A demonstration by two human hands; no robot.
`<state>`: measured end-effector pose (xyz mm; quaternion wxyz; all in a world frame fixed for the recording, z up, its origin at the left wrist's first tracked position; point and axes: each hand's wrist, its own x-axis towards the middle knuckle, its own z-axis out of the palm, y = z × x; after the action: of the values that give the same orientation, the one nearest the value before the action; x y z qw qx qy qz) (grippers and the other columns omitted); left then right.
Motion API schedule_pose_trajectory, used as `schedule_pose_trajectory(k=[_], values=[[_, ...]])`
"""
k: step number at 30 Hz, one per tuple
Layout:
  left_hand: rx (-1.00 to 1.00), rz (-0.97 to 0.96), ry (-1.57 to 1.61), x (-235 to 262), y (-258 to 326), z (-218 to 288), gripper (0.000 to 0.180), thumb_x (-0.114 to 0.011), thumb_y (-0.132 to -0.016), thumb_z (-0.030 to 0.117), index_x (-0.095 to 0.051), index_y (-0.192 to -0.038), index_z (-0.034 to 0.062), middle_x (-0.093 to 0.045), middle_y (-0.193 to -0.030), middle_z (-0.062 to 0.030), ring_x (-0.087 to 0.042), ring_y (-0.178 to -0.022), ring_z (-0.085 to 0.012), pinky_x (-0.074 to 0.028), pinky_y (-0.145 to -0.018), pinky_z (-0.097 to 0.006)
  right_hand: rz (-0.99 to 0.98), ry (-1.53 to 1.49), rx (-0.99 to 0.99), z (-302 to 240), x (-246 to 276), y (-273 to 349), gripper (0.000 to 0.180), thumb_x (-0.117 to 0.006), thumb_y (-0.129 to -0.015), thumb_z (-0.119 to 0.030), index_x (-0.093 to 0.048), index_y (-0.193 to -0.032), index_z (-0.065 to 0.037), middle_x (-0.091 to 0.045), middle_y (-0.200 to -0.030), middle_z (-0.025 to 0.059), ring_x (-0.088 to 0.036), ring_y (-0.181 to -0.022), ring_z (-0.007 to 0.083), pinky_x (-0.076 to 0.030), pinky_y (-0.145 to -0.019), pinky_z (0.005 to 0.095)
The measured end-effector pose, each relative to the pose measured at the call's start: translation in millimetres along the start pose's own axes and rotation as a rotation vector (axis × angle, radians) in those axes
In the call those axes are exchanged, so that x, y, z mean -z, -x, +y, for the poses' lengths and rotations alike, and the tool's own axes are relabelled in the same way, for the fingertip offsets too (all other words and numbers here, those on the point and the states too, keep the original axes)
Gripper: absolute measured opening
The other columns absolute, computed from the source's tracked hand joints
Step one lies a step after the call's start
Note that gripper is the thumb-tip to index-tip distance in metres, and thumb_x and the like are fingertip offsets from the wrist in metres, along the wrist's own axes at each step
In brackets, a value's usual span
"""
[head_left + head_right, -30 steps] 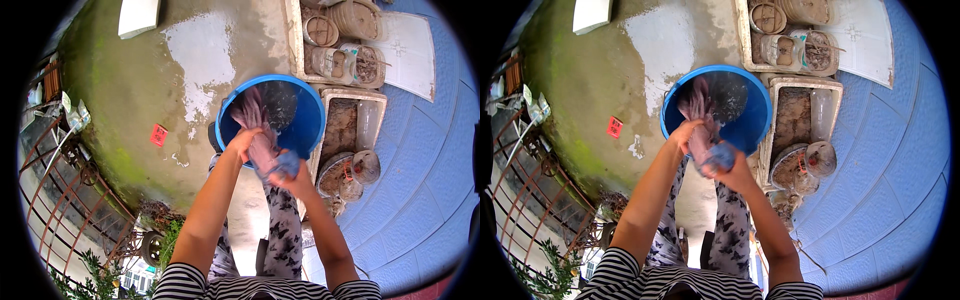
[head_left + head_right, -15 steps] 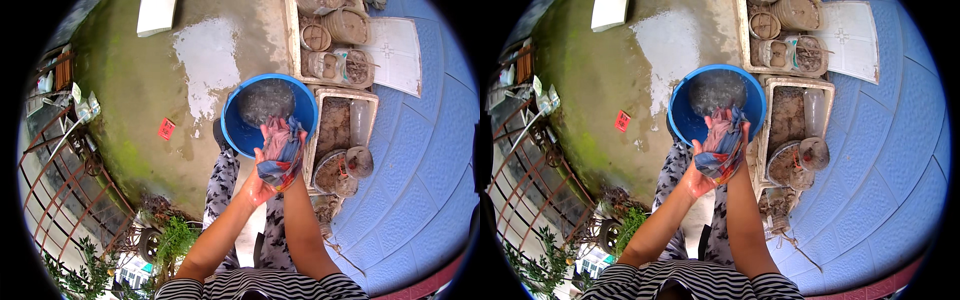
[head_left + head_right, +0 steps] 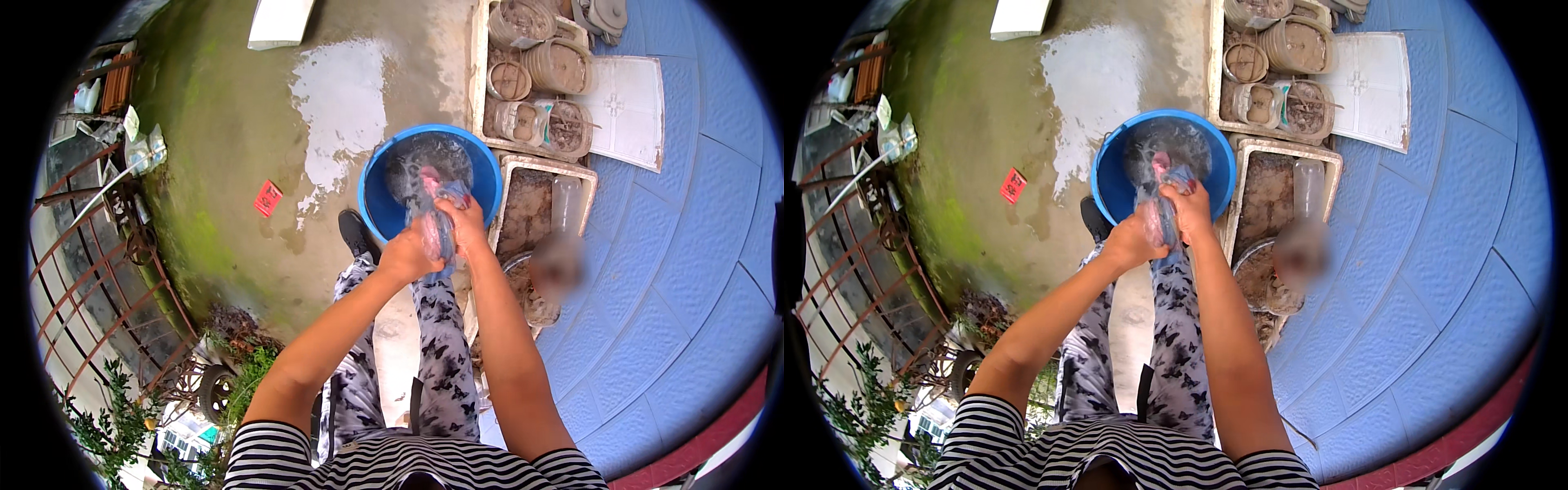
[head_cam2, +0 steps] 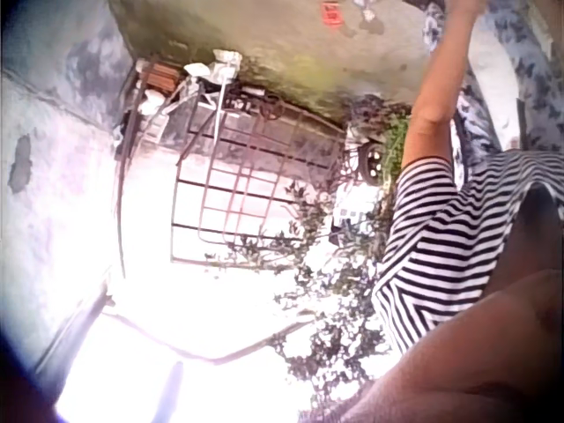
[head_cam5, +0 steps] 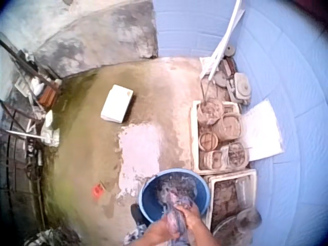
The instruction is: The person wipes a large glass window and its frame using a cloth. They repeatedly wipe the glass surface and the frame edges, then rinse the cloth in a bucket of water and wring it out before continuing to wipe.
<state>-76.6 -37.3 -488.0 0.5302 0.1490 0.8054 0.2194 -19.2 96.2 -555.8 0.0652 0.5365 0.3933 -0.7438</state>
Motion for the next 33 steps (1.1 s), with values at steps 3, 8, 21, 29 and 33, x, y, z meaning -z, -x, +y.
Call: schedule_pose_trajectory(k=[3, 8, 21, 29, 33], values=[[-0.003, 0.021, -0.137, -3, -13, -7, 0.099, -0.090, -0.059, 0.030, -0.039, -0.140, 0.0029, -0.064, -0.113, -0.0229, -0.064, -0.106, -0.0427, -0.054, -0.090, -0.043, 0.135, 0.266, 0.141, 1, -5, -1, 0.051, -0.082, -0.078, -0.025, -0.061, -0.118, -0.002, -0.067, -0.099, 0.0108, -0.065, -0.084, 0.0233, -0.053, -0.079, 0.0361], [-0.300, 0.090, 0.307, -17, -21, -38, 0.101, -0.088, -0.062, 0.024, -0.037, -0.146, 0.0067, -0.059, -0.125, -0.0142, -0.061, -0.111, -0.0330, -0.050, -0.097, -0.044, 0.247, 0.511, 0.332, -27, -15, 20, 0.058, -0.082, -0.079, -0.031, -0.059, -0.123, 0.000, -0.058, -0.124, 0.0164, -0.064, -0.095, 0.0258, -0.053, -0.083, 0.0364], [0.308, -0.570, 1.727, 28, -17, -17, 0.092, -0.049, -0.085, 0.080, -0.035, -0.156, 0.0224, -0.056, -0.132, -0.0136, -0.057, -0.120, -0.0241, -0.050, -0.101, -0.048, 0.027, 0.773, 0.866, -57, -30, 132, 0.036, -0.083, -0.070, -0.010, -0.065, -0.101, -0.005, -0.066, -0.098, 0.0115, -0.066, -0.090, 0.0288, -0.053, -0.076, 0.0361], [0.231, -0.520, 1.864, 24, 43, 23, 0.056, -0.067, -0.092, 0.042, -0.052, -0.132, 0.0062, -0.064, -0.121, -0.0146, -0.063, -0.114, -0.0290, -0.051, -0.102, -0.044, -0.071, 0.492, 0.896, -77, -12, 184, 0.040, -0.074, -0.083, -0.020, -0.057, -0.116, -0.003, -0.063, -0.105, 0.0102, -0.064, -0.097, 0.0215, -0.050, -0.094, 0.0433], [0.079, -0.334, 1.953, 27, 76, 48, 0.064, -0.069, -0.088, 0.033, -0.043, -0.142, 0.0099, -0.053, -0.139, -0.0164, -0.055, -0.126, -0.0328, -0.045, -0.108, -0.047, 0.049, -0.389, 0.543, -61, 2, 194, 0.029, -0.063, -0.090, -0.028, -0.060, -0.108, -0.006, -0.064, -0.103, 0.0101, -0.063, -0.102, 0.0262, -0.047, -0.101, 0.0479]])
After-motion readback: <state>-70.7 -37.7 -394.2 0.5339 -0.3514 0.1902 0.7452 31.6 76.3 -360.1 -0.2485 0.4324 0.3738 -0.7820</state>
